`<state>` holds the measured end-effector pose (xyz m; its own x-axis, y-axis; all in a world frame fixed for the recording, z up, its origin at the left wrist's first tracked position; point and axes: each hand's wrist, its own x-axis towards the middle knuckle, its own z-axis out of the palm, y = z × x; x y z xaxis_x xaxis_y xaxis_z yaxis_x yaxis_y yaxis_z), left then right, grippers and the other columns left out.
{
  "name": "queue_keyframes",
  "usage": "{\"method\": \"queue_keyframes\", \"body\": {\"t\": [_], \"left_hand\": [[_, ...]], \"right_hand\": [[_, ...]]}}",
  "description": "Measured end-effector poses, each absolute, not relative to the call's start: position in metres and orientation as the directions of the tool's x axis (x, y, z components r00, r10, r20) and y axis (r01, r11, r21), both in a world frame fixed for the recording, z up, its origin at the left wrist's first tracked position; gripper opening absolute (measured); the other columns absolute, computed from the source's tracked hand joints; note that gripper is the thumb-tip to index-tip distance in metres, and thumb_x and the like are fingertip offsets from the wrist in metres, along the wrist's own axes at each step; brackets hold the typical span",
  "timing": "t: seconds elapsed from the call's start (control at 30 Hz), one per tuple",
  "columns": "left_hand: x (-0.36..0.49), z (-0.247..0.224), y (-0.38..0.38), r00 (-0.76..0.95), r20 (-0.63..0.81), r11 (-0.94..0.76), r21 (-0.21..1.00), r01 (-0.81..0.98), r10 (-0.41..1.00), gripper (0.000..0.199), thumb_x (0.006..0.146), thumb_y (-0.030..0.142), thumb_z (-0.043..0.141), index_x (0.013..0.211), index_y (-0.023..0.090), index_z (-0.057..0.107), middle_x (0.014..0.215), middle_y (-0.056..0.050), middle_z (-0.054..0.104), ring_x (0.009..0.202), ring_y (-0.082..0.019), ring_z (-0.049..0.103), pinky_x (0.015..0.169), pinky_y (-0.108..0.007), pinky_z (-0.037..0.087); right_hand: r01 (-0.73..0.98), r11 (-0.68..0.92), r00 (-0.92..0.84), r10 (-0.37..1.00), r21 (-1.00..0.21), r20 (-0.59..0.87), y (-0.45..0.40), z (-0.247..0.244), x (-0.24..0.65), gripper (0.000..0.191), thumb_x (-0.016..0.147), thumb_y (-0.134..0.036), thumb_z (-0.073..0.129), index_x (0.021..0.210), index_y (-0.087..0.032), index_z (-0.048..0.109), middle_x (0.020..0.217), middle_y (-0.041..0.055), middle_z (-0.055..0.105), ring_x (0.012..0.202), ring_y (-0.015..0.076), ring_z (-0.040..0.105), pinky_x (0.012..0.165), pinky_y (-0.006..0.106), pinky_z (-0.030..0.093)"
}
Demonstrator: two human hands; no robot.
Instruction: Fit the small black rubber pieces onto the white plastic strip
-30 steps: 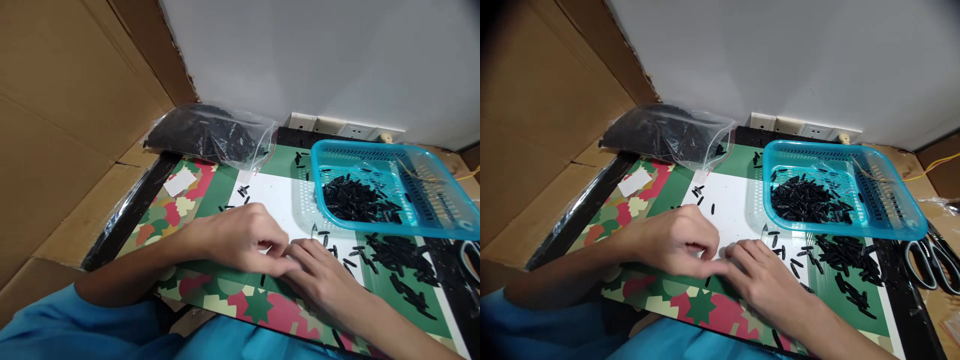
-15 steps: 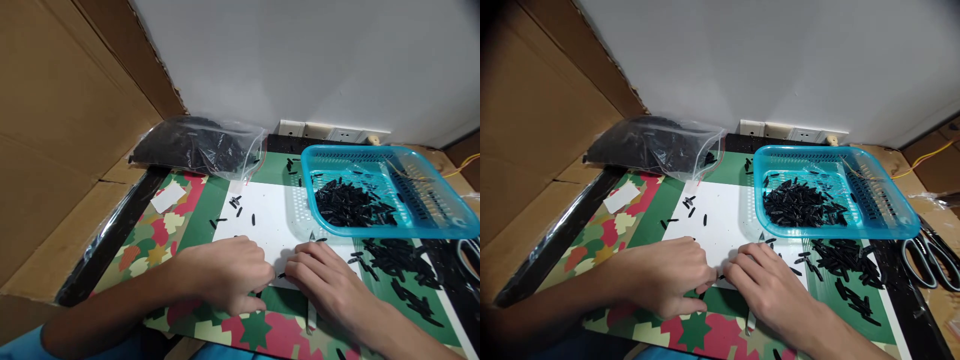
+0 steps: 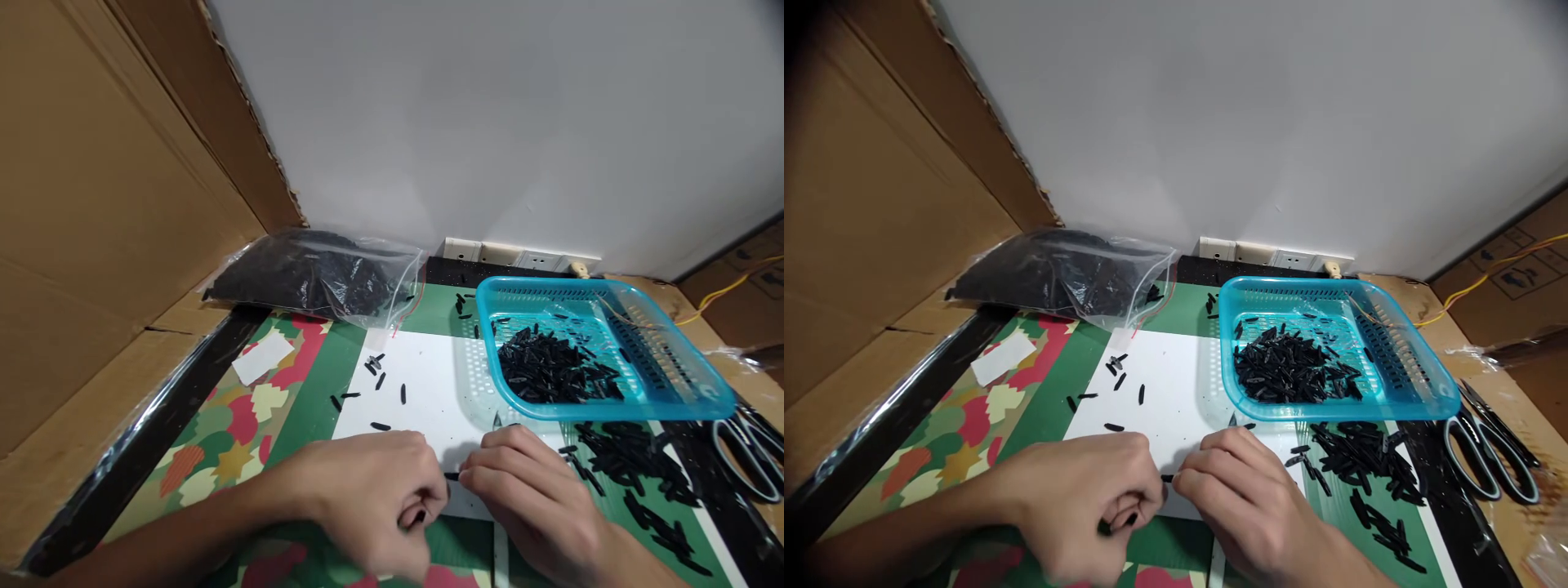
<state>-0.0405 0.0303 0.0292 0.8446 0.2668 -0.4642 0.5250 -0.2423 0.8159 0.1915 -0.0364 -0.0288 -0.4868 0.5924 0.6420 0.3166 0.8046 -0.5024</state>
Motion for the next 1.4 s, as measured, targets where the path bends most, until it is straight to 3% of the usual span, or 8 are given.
{"method": "queue_keyframes", "body": {"t": [0.1,0.17,0.37,0.47,0.7,0.87,1.07,1.4], "left_hand": [[-0.040,0.015,0.034,0.870,-0.379,0.173,0.924,0.340,0.316,0.023,0.080,0.024,0.053,0.059,0.021,0.043,0.055,0.003,0.037,0.051,-0.012,0.033,0.047,-0.027,0.025],[-0.039,0.002,0.033,0.898,-0.356,0.463,0.862,0.208,0.260,0.032,0.083,0.028,0.054,0.056,0.022,0.037,0.052,0.005,0.031,0.045,-0.009,0.023,0.042,-0.026,0.016],[-0.035,-0.021,0.026,0.893,-0.218,0.737,0.656,-0.165,0.394,0.028,0.079,0.025,0.055,0.056,0.022,0.039,0.046,0.007,0.028,0.036,-0.006,0.018,0.036,-0.022,0.008],[-0.034,-0.022,0.027,0.884,-0.172,0.768,0.584,-0.264,0.435,0.018,0.069,0.026,0.053,0.054,0.020,0.045,0.044,0.005,0.032,0.036,-0.007,0.020,0.035,-0.022,0.012],[-0.031,-0.022,0.025,0.884,-0.229,0.716,0.681,-0.154,0.408,0.034,0.092,0.033,0.069,0.068,0.017,0.051,0.051,0.009,0.032,0.039,-0.004,0.023,0.038,-0.019,0.013],[-0.028,-0.019,0.020,0.858,-0.265,0.644,0.759,-0.095,0.440,0.032,0.104,0.037,0.068,0.084,0.020,0.051,0.055,0.014,0.028,0.043,-0.003,0.020,0.041,-0.014,0.018],[-0.027,-0.018,0.018,0.849,-0.309,0.682,0.727,-0.080,0.429,0.030,0.099,0.040,0.074,0.093,0.018,0.055,0.079,0.004,0.055,0.048,-0.001,0.027,0.042,-0.014,0.018],[-0.027,-0.016,0.018,0.858,-0.268,0.666,0.738,-0.109,0.438,0.027,0.102,0.036,0.072,0.091,0.018,0.055,0.061,0.013,0.034,0.047,-0.002,0.021,0.043,-0.014,0.017]], "right_hand": [[0.270,0.745,-0.402,0.663,-0.610,0.631,-0.036,-0.025,0.195,0.025,0.101,0.002,0.056,0.117,-0.012,0.068,0.097,0.0112,0.075,0.089,0.0213,0.068,0.078,0.035,0.058],[0.254,0.690,-0.348,0.719,-0.677,0.602,-0.036,-0.021,0.197,0.028,0.098,0.005,0.058,0.115,-0.014,0.069,0.096,0.0093,0.075,0.088,0.0208,0.069,0.078,0.034,0.059],[0.168,0.495,-0.240,0.859,-0.852,0.452,-0.038,-0.017,0.199,0.023,0.097,-0.003,0.070,0.110,-0.022,0.074,0.096,0.0037,0.079,0.089,0.0184,0.075,0.082,0.032,0.060],[0.149,0.399,-0.228,0.904,-0.905,0.361,-0.042,-0.017,0.198,0.021,0.097,-0.007,0.072,0.108,-0.024,0.075,0.095,0.0018,0.080,0.085,0.0166,0.076,0.077,0.028,0.060],[0.112,0.215,-0.176,0.965,-0.970,0.193,-0.047,-0.017,0.196,0.009,0.100,-0.015,0.072,0.103,-0.024,0.074,0.087,-0.0003,0.075,0.074,0.0123,0.070,0.069,0.023,0.057],[0.022,0.164,-0.166,0.973,-0.986,0.159,-0.047,-0.014,0.194,0.023,0.100,-0.014,0.073,0.119,-0.027,0.071,0.099,-0.0001,0.075,0.079,0.0107,0.072,0.073,0.020,0.060],[0.003,0.140,-0.206,0.969,-0.990,0.137,-0.047,-0.016,0.194,0.025,0.102,-0.015,0.071,0.123,-0.029,0.069,0.097,-0.0009,0.075,0.083,0.0103,0.073,0.076,0.019,0.059],[0.109,0.203,-0.210,0.961,-0.973,0.177,-0.045,-0.020,0.200,0.021,0.100,-0.016,0.075,0.116,-0.028,0.072,0.098,-0.0015,0.075,0.085,0.0110,0.070,0.079,0.020,0.058]]}}
